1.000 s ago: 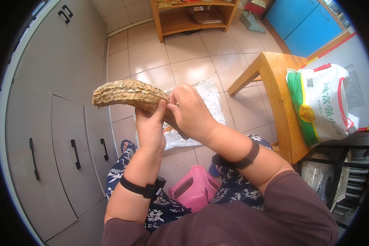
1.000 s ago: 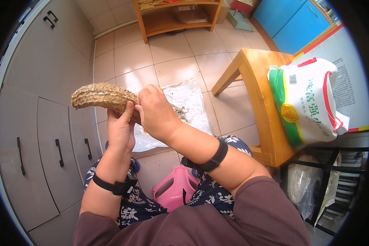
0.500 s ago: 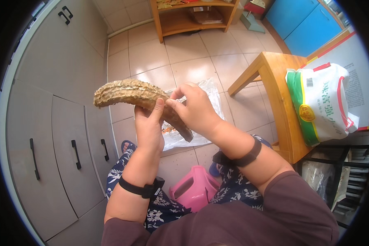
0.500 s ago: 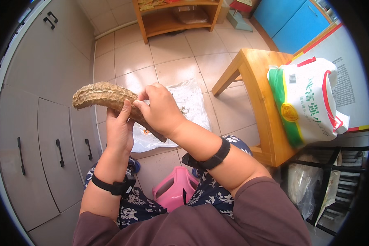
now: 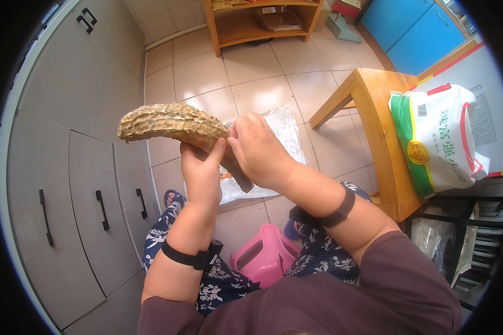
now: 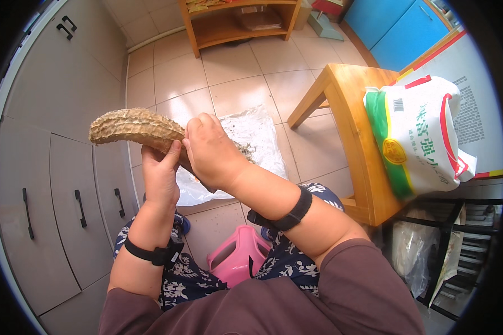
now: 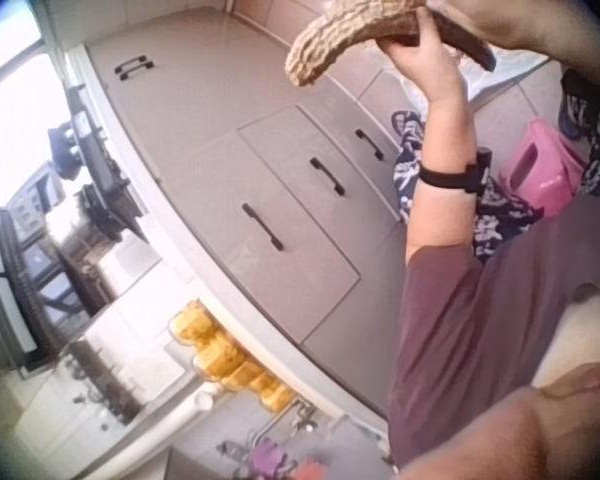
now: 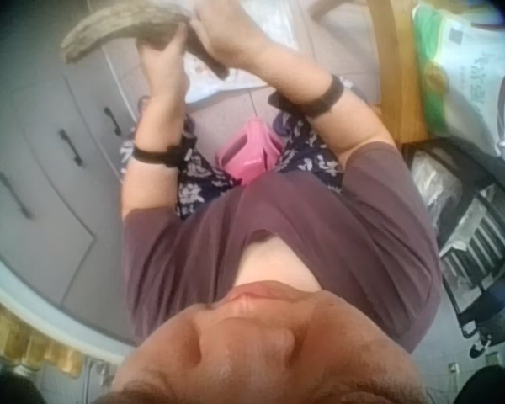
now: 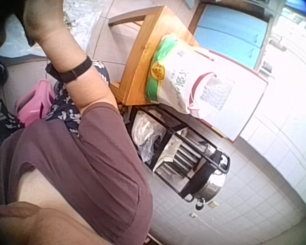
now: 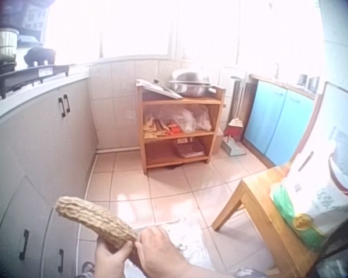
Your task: The person sits on a small stool and peels the outer skin off a long, dried, textured object by hand. The person holds the object with both hands and systematically removes the skin, dropping the pieces onto a plastic sheet on the floor.
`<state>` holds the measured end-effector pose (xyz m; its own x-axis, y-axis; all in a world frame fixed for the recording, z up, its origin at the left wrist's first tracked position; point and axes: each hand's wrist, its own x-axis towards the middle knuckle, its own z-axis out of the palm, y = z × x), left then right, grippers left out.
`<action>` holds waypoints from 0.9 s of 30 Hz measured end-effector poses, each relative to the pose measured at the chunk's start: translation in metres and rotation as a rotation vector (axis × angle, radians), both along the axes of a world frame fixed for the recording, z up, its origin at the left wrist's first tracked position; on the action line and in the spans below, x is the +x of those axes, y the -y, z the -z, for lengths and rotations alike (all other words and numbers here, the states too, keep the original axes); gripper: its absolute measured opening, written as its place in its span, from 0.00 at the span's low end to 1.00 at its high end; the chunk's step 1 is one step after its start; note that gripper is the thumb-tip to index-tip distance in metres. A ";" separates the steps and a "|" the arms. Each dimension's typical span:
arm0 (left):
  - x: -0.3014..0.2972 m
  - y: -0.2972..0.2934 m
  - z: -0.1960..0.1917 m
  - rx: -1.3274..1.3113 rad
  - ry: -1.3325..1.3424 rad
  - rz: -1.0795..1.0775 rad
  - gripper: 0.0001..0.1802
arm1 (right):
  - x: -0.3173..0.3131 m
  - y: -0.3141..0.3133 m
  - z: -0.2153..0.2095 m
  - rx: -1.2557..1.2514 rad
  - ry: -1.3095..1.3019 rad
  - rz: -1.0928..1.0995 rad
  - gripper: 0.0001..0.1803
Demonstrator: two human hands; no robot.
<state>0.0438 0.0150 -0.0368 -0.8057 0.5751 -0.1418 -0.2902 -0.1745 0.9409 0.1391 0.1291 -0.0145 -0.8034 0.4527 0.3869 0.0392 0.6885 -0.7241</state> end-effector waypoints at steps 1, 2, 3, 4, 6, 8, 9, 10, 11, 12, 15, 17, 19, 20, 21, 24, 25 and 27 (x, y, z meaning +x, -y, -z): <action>0.000 0.000 0.000 -0.028 -0.018 -0.014 0.28 | -0.001 0.001 0.000 0.018 0.000 -0.006 0.07; -0.001 0.000 -0.001 -0.009 0.009 -0.006 0.28 | -0.002 0.001 0.000 0.065 -0.003 -0.021 0.08; -0.001 0.001 -0.002 -0.005 0.046 -0.002 0.27 | -0.003 0.002 0.000 0.114 -0.009 -0.032 0.08; 0.000 0.001 -0.003 -0.009 0.088 0.001 0.26 | -0.004 0.003 0.000 0.162 -0.013 -0.043 0.09; 0.000 0.004 -0.007 -0.036 0.107 0.028 0.24 | -0.005 0.005 0.000 0.216 0.024 -0.023 0.12; 0.000 0.005 -0.010 -0.051 0.136 0.049 0.23 | -0.006 0.007 0.001 0.276 0.042 -0.011 0.14; 0.000 0.006 -0.011 -0.050 0.153 0.055 0.23 | -0.007 0.007 0.001 0.308 0.042 -0.011 0.15; 0.000 0.006 -0.012 -0.045 0.173 0.061 0.23 | -0.007 0.008 0.001 0.338 0.034 -0.004 0.15; 0.000 0.006 -0.013 -0.054 0.173 0.053 0.23 | -0.007 0.009 0.002 0.357 0.047 -0.011 0.15; -0.001 0.006 -0.013 -0.059 0.175 0.045 0.22 | -0.008 0.010 0.002 0.373 0.053 -0.012 0.15; -0.002 0.005 -0.016 -0.080 0.200 0.041 0.22 | -0.008 0.007 0.001 0.319 0.025 0.036 0.13; -0.004 0.006 -0.019 -0.080 0.202 0.043 0.22 | -0.008 0.002 -0.001 0.168 -0.006 0.042 0.11; -0.004 0.007 -0.020 -0.054 0.176 0.056 0.23 | -0.004 -0.006 -0.005 -0.076 -0.016 0.029 0.10; -0.005 0.007 -0.020 -0.061 0.155 0.054 0.24 | -0.003 -0.008 -0.007 -0.095 -0.020 0.014 0.10; -0.005 0.006 -0.020 -0.055 0.129 0.056 0.25 | -0.001 -0.010 -0.009 -0.124 -0.008 0.013 0.11; -0.006 0.006 -0.017 -0.052 0.040 0.043 0.28 | 0.000 -0.015 -0.016 -0.334 0.113 0.001 0.12; -0.006 0.005 -0.015 -0.043 0.007 0.040 0.28 | 0.001 -0.016 -0.017 -0.413 0.144 -0.015 0.12; -0.006 0.006 -0.013 -0.057 -0.003 0.058 0.28 | 0.001 -0.016 -0.018 -0.419 0.177 -0.044 0.11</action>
